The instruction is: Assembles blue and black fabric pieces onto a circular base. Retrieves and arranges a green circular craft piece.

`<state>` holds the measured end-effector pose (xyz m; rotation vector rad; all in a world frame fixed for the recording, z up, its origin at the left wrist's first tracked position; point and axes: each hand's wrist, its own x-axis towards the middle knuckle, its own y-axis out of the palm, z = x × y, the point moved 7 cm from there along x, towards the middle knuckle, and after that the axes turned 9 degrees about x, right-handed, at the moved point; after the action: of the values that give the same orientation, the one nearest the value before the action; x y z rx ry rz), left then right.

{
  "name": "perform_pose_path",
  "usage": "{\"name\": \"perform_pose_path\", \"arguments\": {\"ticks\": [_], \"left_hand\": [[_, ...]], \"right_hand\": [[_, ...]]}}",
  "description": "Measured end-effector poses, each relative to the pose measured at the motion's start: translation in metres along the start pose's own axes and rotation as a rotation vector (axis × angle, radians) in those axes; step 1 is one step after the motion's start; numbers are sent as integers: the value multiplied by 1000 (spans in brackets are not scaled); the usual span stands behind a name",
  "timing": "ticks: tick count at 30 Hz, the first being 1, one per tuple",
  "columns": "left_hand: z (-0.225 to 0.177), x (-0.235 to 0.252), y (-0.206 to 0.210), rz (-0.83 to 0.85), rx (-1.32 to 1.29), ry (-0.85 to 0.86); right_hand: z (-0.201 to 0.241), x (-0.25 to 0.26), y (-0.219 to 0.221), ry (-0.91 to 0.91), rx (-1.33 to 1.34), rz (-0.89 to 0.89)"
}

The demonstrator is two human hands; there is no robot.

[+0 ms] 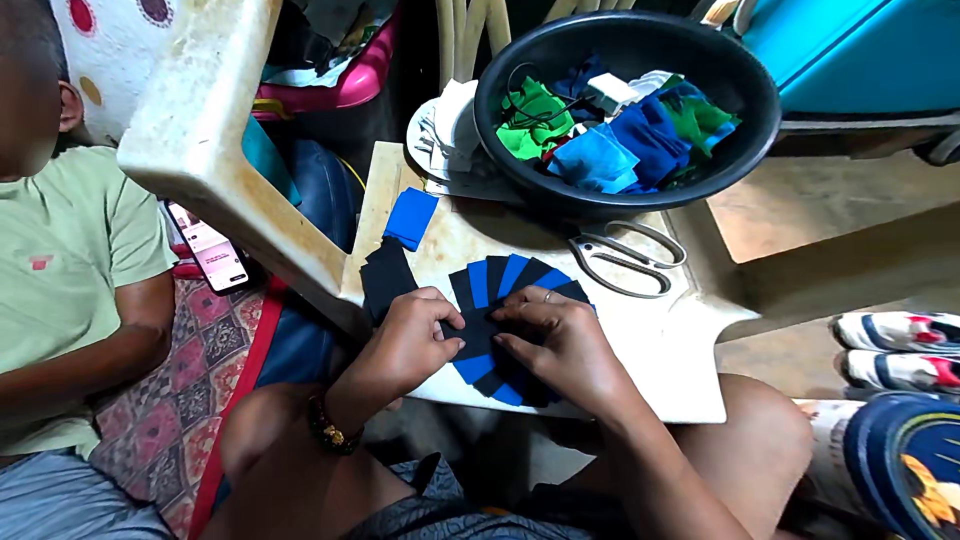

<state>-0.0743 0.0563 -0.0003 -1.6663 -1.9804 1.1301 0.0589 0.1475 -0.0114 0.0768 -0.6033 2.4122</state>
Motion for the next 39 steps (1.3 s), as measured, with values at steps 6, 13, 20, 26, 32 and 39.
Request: {"name": "perform_pose_path", "arguments": {"ticks": [6,13,20,26,32,39], "left_hand": [[-1,0,1,-7,15,16],[2,-5,-15,-110,-20,-16],[8,-9,-25,-261,22,73],[0,-6,-11,-162,120,193],[-8,-3,4,-16,196,265],[-11,-3,2,8,210,227]], "right_hand": [[-1,0,0,-2,-7,1],[-1,0,0,3,2,3],[-2,0,0,7,6,3],[-2,0,0,8,13,0],[-2,0,1,8,4,5],[3,0,-4,-13,-62,-37]]}}
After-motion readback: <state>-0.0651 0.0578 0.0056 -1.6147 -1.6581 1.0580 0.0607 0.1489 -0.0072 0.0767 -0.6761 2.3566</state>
